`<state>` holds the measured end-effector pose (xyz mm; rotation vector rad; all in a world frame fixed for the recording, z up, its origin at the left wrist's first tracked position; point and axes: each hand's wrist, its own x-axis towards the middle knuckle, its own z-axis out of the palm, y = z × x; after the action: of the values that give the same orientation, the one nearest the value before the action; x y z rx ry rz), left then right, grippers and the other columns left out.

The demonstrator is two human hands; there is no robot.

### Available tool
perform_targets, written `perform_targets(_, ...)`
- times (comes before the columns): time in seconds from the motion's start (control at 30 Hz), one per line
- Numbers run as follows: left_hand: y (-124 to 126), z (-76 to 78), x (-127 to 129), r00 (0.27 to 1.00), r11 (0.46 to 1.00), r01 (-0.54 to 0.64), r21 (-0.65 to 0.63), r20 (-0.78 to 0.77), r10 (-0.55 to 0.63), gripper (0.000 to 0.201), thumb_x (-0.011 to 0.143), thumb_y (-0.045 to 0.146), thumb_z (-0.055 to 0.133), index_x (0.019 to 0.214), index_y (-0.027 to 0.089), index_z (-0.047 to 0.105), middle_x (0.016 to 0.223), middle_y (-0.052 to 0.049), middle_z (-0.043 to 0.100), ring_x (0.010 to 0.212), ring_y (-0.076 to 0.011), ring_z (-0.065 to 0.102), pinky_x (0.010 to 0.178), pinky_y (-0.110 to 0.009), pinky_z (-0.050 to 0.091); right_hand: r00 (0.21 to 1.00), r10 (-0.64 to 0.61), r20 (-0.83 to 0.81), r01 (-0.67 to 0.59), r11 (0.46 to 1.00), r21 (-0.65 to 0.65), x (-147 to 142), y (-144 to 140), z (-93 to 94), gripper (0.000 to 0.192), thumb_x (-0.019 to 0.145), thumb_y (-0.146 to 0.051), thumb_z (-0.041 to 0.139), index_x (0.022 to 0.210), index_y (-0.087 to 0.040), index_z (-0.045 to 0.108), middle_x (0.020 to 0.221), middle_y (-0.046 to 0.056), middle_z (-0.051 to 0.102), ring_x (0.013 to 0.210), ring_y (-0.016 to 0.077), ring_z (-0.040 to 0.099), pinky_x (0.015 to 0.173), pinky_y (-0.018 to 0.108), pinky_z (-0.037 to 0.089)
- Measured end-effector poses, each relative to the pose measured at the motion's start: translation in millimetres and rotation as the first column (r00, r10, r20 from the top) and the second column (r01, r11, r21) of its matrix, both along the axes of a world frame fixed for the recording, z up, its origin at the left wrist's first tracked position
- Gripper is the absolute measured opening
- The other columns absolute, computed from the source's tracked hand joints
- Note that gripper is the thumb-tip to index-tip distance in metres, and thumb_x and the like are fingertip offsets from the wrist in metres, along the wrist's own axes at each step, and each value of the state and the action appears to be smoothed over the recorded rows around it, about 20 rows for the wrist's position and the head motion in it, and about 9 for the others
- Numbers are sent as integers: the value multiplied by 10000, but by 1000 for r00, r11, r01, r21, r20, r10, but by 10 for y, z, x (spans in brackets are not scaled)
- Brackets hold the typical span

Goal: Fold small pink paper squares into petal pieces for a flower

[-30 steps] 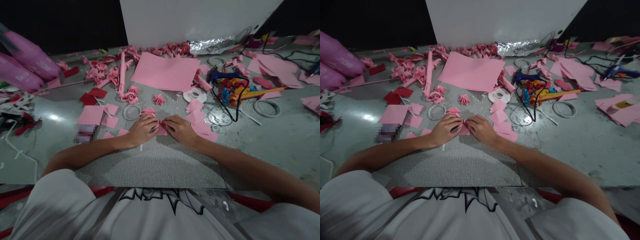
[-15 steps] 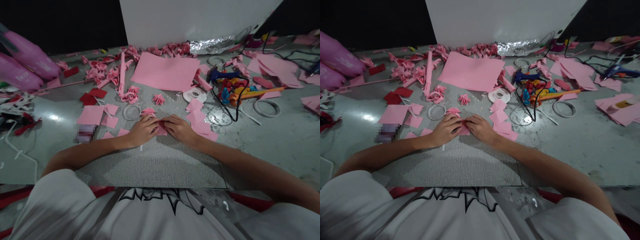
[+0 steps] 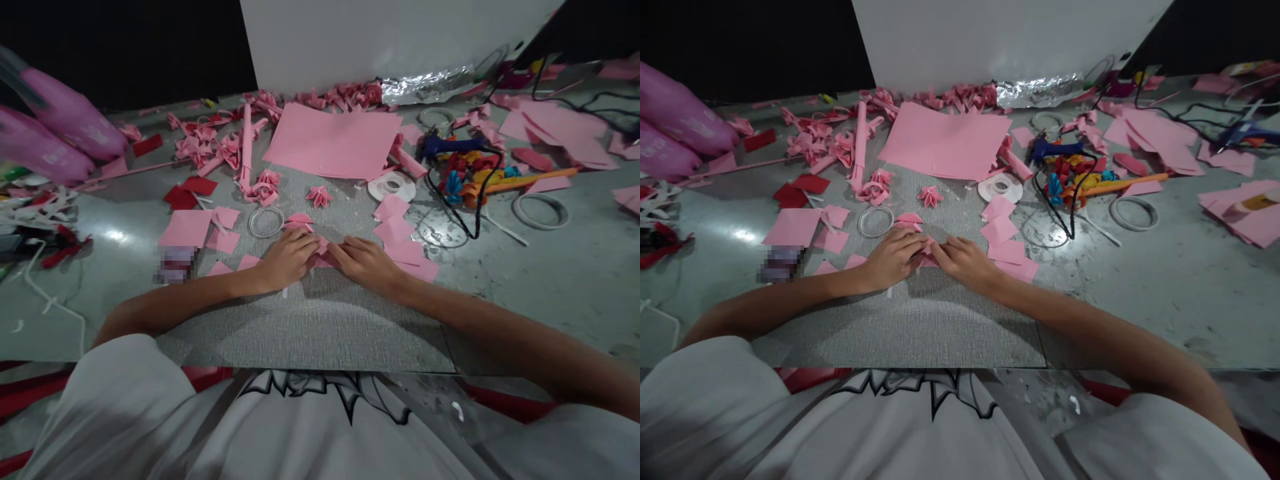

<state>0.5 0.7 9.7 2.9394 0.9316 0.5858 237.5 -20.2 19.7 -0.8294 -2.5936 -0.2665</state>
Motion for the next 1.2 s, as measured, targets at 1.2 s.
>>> perform_targets(1.2,-87,10,-14,985,991,67,114,-165,-48,298,1087,143,464,1293,125,680,1288,-152,769,1351,-264,658,1046,-391,555,969,-222,-112,186,945,-269,-42,39,-45,320,1064,-417,565,963,-180,755,837,86,725,713,200,670,583,290,421)
